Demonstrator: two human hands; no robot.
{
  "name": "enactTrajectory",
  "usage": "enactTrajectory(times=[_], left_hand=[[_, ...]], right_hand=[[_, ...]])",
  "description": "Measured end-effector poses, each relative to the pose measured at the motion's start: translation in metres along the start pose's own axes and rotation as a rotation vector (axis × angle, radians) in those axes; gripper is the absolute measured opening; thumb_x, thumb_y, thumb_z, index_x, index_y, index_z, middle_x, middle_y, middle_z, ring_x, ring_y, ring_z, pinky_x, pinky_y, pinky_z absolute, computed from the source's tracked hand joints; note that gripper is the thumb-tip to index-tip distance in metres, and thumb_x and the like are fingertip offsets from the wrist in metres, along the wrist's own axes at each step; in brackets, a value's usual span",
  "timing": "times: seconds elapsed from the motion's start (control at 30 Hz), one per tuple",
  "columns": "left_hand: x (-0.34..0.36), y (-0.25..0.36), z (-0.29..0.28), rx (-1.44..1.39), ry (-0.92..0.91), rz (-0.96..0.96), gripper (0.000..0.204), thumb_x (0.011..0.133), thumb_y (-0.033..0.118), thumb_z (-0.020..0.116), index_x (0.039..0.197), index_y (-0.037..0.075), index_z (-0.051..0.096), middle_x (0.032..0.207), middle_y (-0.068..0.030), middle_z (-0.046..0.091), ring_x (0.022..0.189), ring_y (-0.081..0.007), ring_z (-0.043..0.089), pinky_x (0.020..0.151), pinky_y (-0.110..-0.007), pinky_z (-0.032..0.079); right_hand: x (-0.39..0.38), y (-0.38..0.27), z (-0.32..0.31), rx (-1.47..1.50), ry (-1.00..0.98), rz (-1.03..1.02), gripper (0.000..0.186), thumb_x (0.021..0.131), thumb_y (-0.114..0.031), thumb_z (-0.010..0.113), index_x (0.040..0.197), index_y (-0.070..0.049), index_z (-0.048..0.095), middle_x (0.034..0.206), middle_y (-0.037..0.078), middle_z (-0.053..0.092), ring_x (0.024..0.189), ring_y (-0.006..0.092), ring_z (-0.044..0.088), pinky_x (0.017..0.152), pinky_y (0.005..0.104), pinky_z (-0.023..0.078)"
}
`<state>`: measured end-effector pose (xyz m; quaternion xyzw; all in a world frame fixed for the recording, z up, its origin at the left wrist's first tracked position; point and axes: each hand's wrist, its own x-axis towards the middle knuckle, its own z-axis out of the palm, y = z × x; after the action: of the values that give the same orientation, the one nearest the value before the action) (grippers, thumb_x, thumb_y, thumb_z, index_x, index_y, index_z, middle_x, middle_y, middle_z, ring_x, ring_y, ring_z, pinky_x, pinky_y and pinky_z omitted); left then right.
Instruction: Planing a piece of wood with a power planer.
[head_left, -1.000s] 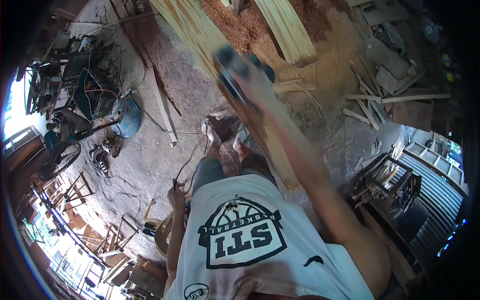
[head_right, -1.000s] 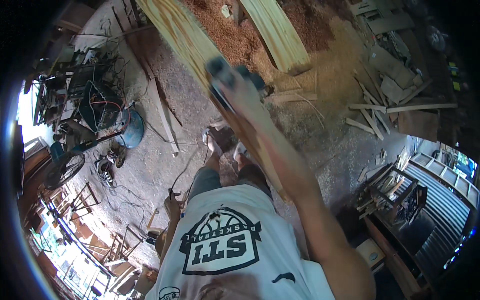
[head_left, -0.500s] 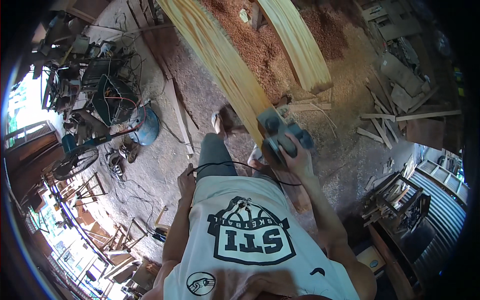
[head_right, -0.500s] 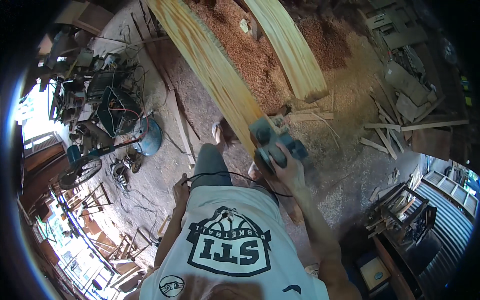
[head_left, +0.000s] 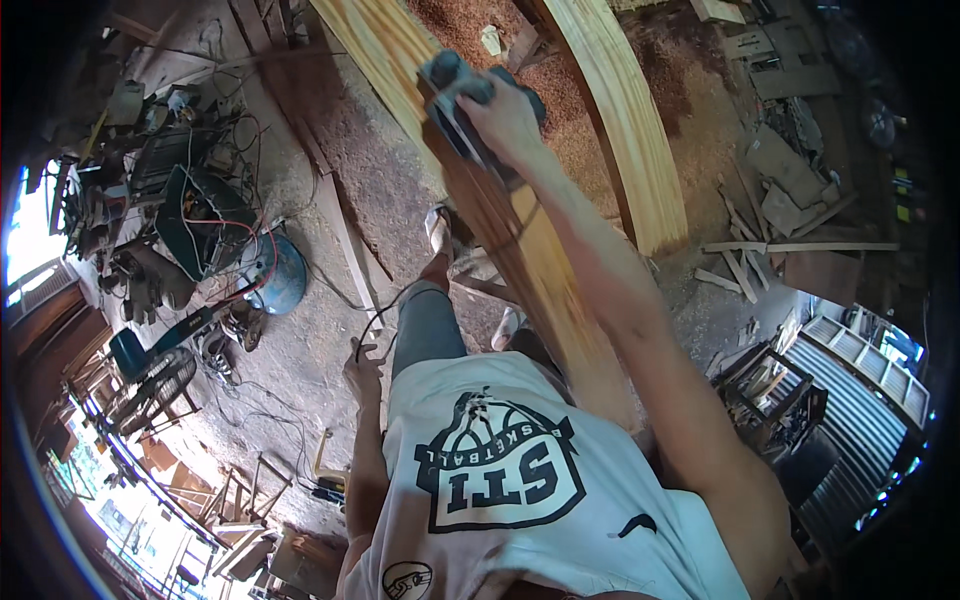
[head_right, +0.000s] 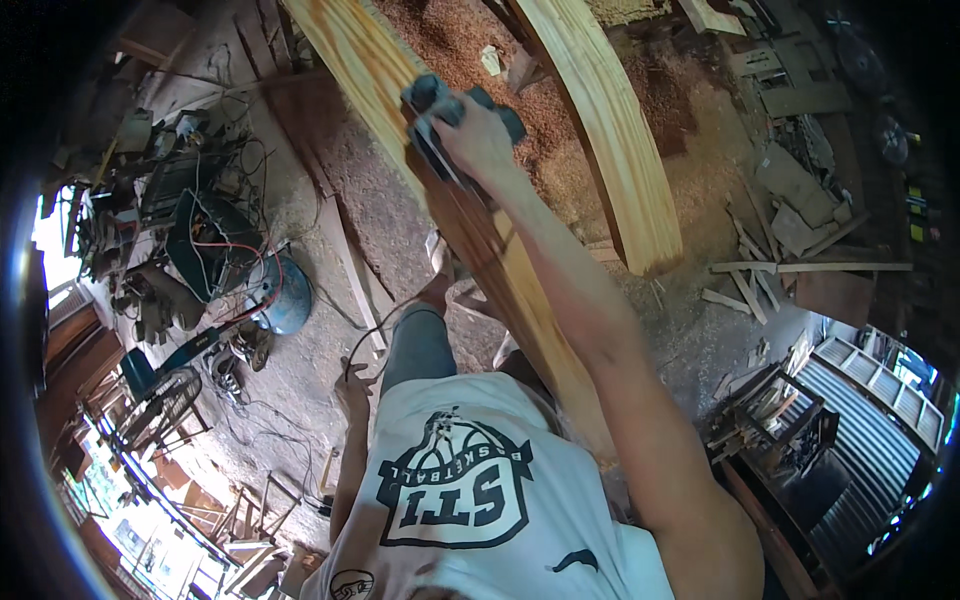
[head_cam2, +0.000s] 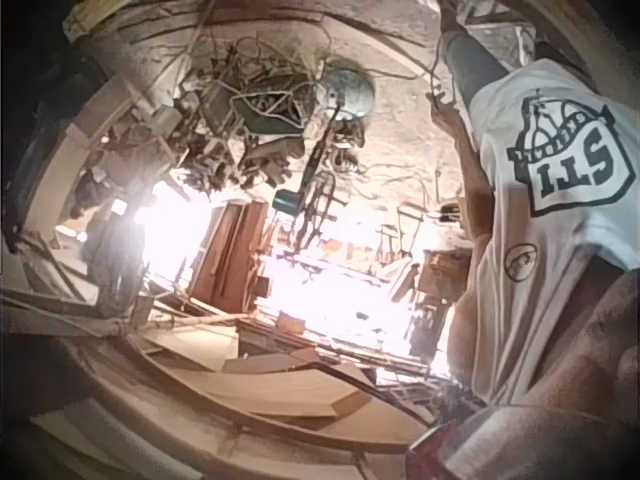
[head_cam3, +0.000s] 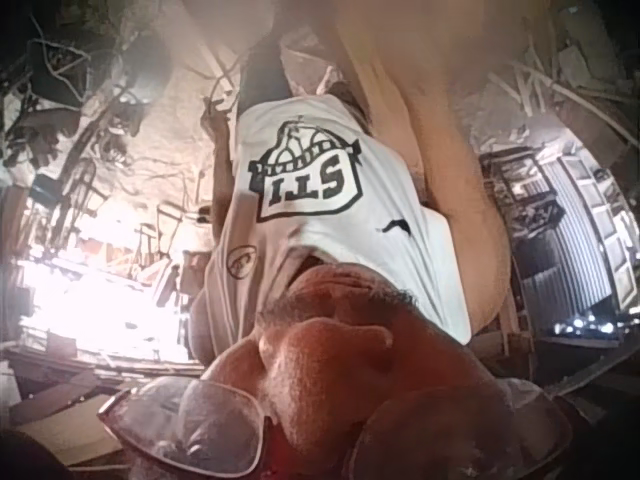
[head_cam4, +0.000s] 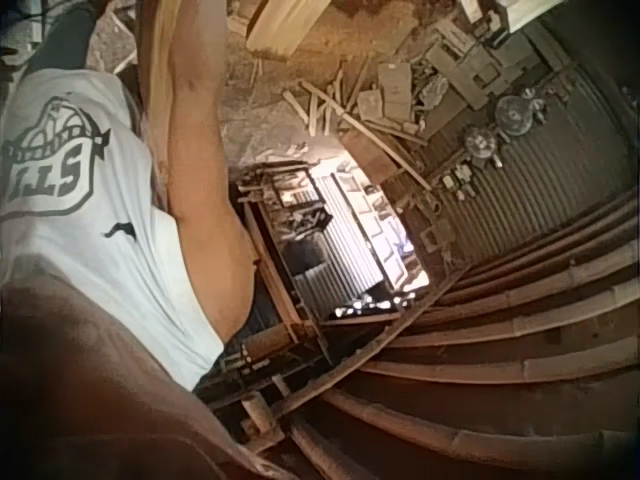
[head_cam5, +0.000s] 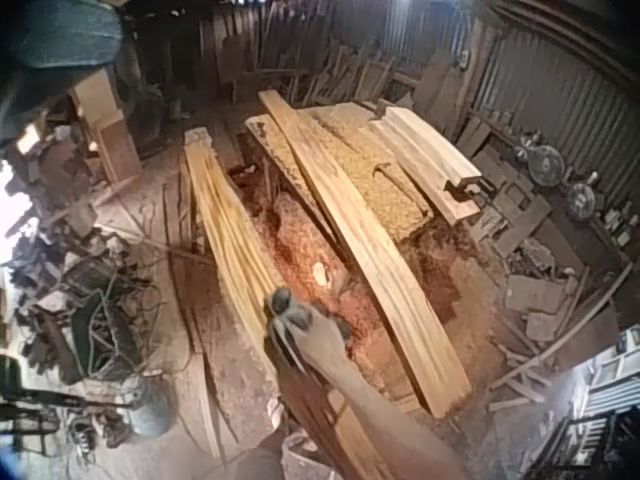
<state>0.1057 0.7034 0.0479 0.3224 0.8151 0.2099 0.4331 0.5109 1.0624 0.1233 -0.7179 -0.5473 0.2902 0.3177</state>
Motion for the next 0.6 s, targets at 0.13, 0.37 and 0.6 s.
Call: enactTrajectory(times=[0.13,0.37,0.6], left_hand=[[0.058,0.004,-0.021,0.013,-0.088,0.233,0.054,0.116,0.036,0.045,0.108,-0.005,0.079,0.066,-0.0116,0.067,0.066,-0.0226,0.075,0.058,-0.034,0.058],[0.079,-0.010,-0.080,-0.086,0.115,0.247,0.064,0.116,0.046,0.045,0.097,-0.007,0.077,0.083,-0.0149,0.078,0.075,-0.0268,0.080,0.069,-0.039,0.055],[0.018,-0.058,-0.032,-0.020,0.097,0.043,0.061,0.115,0.049,0.053,0.111,-0.006,0.080,0.082,-0.0166,0.077,0.067,-0.0218,0.074,0.060,-0.035,0.053]], right_hand=[[0.144,-0.029,0.025,0.035,-0.024,-0.156,0.059,0.094,-0.050,0.075,0.131,-0.005,0.072,0.112,0.029,0.077,0.110,0.0466,0.073,0.097,0.0522,0.058],[0.107,-0.081,0.019,0.133,-0.175,-0.101,0.043,0.101,-0.036,0.069,0.131,-0.005,0.070,0.120,0.026,0.076,0.115,0.0416,0.072,0.095,0.0517,0.056],[-0.252,0.055,-0.071,-0.089,-0.078,0.137,0.064,0.096,-0.036,0.082,0.152,-0.014,0.060,0.127,0.030,0.073,0.123,0.0484,0.069,0.102,0.0517,0.057]])
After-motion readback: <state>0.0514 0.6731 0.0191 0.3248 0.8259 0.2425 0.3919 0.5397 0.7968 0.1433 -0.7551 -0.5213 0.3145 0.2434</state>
